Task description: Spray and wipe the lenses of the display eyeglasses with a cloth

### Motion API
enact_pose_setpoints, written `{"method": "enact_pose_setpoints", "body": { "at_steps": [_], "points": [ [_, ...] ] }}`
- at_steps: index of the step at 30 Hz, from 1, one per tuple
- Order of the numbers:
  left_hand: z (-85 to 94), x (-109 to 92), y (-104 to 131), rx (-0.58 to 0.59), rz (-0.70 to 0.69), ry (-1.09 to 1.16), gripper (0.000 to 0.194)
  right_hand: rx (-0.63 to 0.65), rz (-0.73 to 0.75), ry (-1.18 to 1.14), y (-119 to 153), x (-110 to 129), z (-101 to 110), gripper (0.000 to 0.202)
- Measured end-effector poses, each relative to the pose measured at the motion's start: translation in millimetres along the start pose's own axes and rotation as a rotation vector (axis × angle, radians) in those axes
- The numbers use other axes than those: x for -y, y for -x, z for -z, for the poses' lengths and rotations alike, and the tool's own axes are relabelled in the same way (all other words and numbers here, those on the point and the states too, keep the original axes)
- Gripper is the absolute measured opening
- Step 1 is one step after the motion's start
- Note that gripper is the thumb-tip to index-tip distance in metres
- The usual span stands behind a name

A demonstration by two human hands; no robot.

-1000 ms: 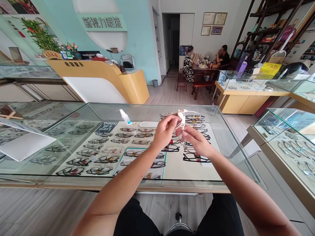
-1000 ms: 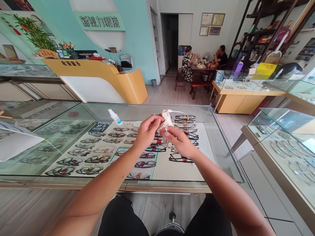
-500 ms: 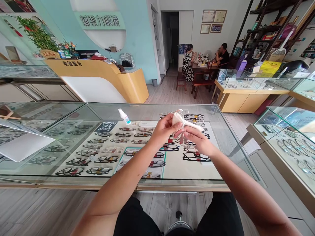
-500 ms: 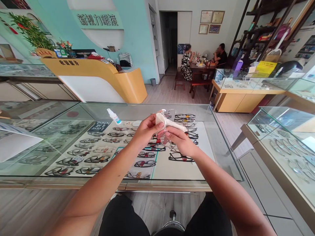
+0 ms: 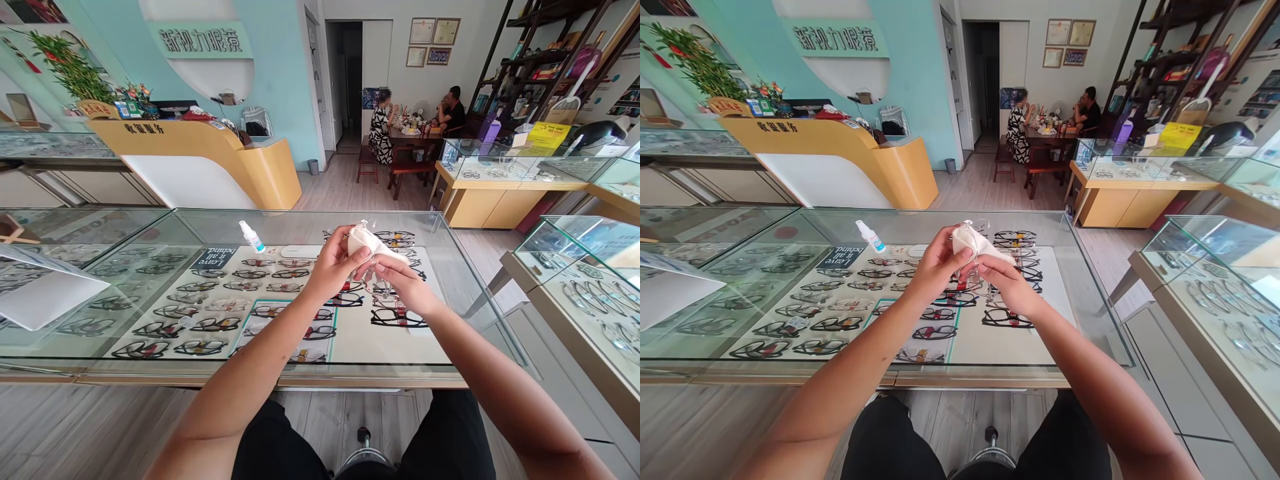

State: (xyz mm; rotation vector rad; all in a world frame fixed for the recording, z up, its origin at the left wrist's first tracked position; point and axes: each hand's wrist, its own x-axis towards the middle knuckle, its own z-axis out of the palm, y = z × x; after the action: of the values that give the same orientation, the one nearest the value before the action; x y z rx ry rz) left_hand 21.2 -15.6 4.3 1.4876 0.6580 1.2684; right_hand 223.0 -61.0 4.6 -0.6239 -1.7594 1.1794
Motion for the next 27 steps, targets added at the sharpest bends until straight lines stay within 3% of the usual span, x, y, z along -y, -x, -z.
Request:
{"method": "enact_pose_setpoints", "body": {
  "at_steps": [13,27],
  "points": [
    [-0.5,2,3,0.019,-0.016,-0.025,0.056,-0.001,-0.023,-0.045,-1,0,0,0.038],
    [-7.6,-7,9,-0.012,0.020,-0.014,0.075,0.004,-0.022,-0.023,-1,2,0,0.042]
  ]
}}
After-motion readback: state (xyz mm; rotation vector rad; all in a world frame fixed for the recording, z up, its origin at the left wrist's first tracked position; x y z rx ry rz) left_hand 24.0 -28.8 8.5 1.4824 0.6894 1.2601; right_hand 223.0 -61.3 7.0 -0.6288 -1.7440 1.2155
